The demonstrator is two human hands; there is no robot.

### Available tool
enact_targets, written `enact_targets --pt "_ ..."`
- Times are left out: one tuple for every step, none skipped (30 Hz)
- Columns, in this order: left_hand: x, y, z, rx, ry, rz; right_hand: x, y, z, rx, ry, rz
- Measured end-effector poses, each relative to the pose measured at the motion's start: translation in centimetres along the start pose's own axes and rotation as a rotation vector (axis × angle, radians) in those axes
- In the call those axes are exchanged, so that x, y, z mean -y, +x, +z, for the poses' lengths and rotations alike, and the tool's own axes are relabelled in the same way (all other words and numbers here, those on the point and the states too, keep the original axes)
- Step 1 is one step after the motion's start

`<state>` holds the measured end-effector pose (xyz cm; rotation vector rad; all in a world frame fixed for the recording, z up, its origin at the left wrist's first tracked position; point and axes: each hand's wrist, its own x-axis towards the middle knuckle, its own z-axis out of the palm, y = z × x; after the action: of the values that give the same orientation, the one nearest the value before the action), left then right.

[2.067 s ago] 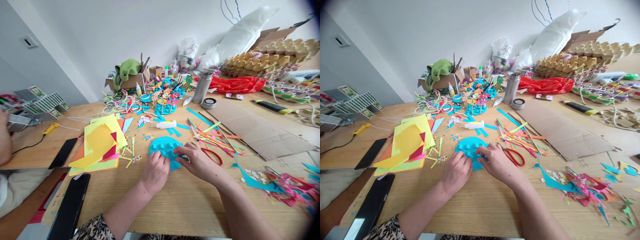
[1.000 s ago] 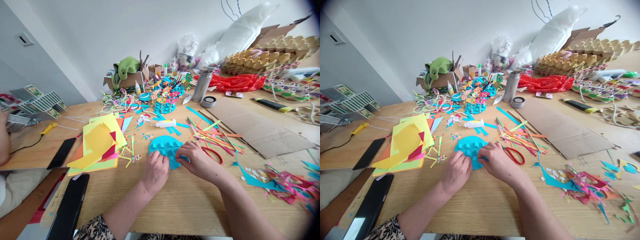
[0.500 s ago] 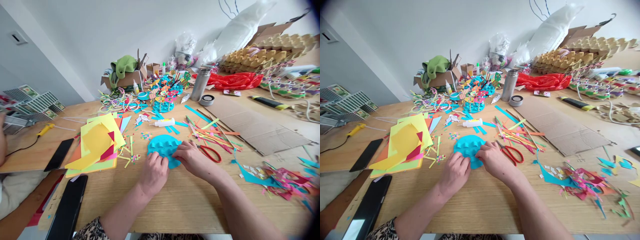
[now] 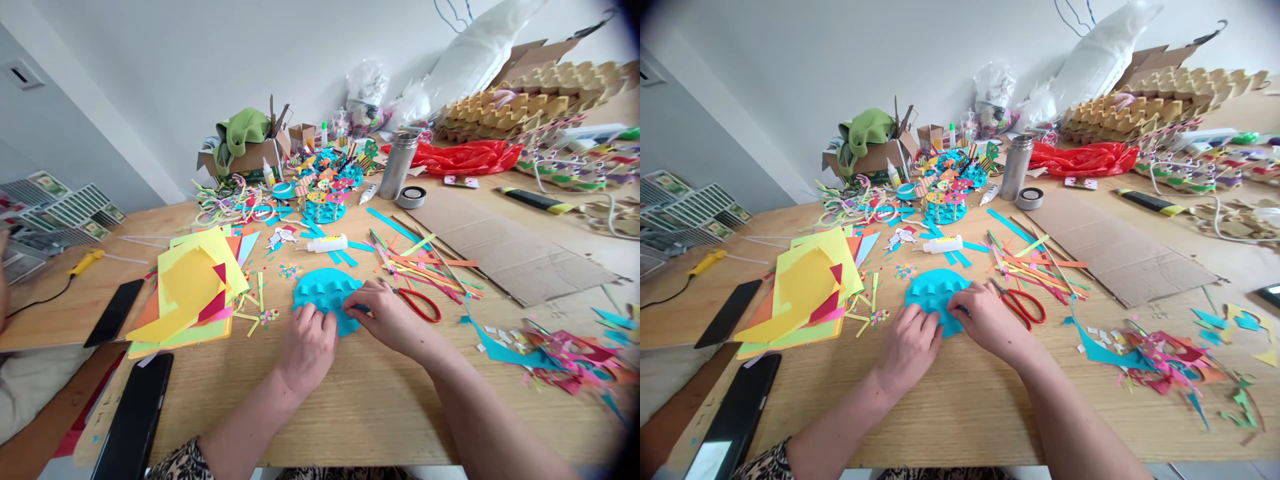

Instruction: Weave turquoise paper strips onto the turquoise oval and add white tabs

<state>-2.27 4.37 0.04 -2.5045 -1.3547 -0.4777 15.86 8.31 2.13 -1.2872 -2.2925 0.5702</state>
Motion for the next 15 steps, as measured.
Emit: enact_targets --pt "-0.01 0.08 0.03 -0.003 0.006 0.001 0.03 0.04 -0.03 -0.020 0.032 0.013" --pt "-0.02 0.15 0.07 -0.005 0.011 0.004 0.06 0.07 -0.07 -0.037 0.060 0.026" --pt "-0.01 0.20 0.11 -0.006 0.016 0.007 0.10 0.10 -0.12 -0.053 0.084 0.038" --pt "-0.01 0.24 0.14 -0.006 0.021 0.010 0.14 0.12 -0.16 -0.065 0.104 0.048" --pt "0.00 0.27 0.18 -0.007 0.026 0.011 0.17 0.13 -0.21 -0.074 0.122 0.057" --pt "0.01 0.29 0.20 -0.007 0.029 0.012 0.20 0.12 -0.24 -0.079 0.138 0.064" --pt "0.02 0.32 0.21 -0.008 0.030 0.013 0.22 0.10 -0.26 -0.080 0.150 0.069" --pt "0.02 0.35 0.22 -0.011 0.033 0.012 0.22 0.07 -0.27 -0.078 0.158 0.070" --pt "0.03 0.38 0.23 -0.015 0.036 0.010 0.20 0.04 -0.26 -0.073 0.158 0.067" --pt "0.03 0.40 0.23 -0.018 0.039 0.010 0.17 0.01 -0.23 -0.067 0.149 0.058" --pt "0.03 0.42 0.25 -0.021 0.043 0.010 0.12 -0.01 -0.18 -0.060 0.130 0.044" --pt "0.04 0.44 0.28 -0.024 0.047 0.012 0.06 -0.03 -0.11 -0.055 0.103 0.025" --pt "0.05 0.44 0.32 -0.026 0.052 0.014 -0.01 -0.04 -0.03 -0.048 0.069 0.005" --pt "0.06 0.43 0.36 -0.030 0.057 0.016 -0.07 -0.04 0.06 -0.042 0.034 -0.014" --pt "0.07 0.41 0.40 -0.033 0.061 0.018 -0.12 -0.03 0.13 -0.036 0.004 -0.027"
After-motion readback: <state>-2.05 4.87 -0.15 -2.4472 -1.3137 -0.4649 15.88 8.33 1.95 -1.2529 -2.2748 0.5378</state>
